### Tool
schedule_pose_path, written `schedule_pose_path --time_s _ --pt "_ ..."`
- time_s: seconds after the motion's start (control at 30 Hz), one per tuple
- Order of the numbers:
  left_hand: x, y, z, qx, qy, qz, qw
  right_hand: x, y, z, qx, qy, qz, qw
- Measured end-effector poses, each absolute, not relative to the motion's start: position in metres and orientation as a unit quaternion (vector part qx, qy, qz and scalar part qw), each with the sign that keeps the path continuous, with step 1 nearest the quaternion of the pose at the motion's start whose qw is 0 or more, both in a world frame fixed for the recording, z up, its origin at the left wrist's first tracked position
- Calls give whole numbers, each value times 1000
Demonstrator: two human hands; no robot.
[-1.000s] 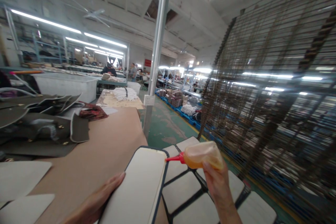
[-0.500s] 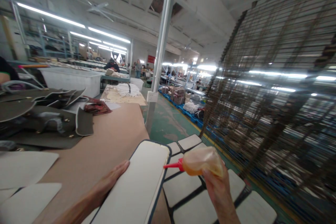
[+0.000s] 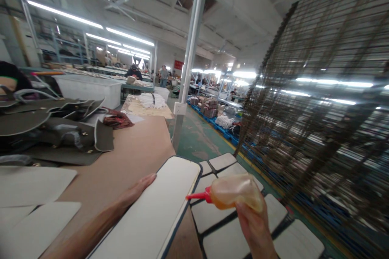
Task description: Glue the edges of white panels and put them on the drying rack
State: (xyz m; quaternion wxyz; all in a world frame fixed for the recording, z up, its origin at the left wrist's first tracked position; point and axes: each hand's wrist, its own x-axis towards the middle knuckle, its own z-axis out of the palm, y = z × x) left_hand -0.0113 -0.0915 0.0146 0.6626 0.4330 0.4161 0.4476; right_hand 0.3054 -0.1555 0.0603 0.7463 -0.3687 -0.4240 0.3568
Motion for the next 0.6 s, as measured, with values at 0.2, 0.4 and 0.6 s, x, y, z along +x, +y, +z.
schedule_pose_path --time_s 0.2,0.4,0.6 --pt "-11 -87 23 447 403 438 668 304 -161 56 -346 -442 355 748" --pt "-13 -81 30 465 420 449 637 290 -175 60 -375 -402 369 749" --pt "-12 -76 37 454 411 436 660 281 -186 64 -385 -397 372 745"
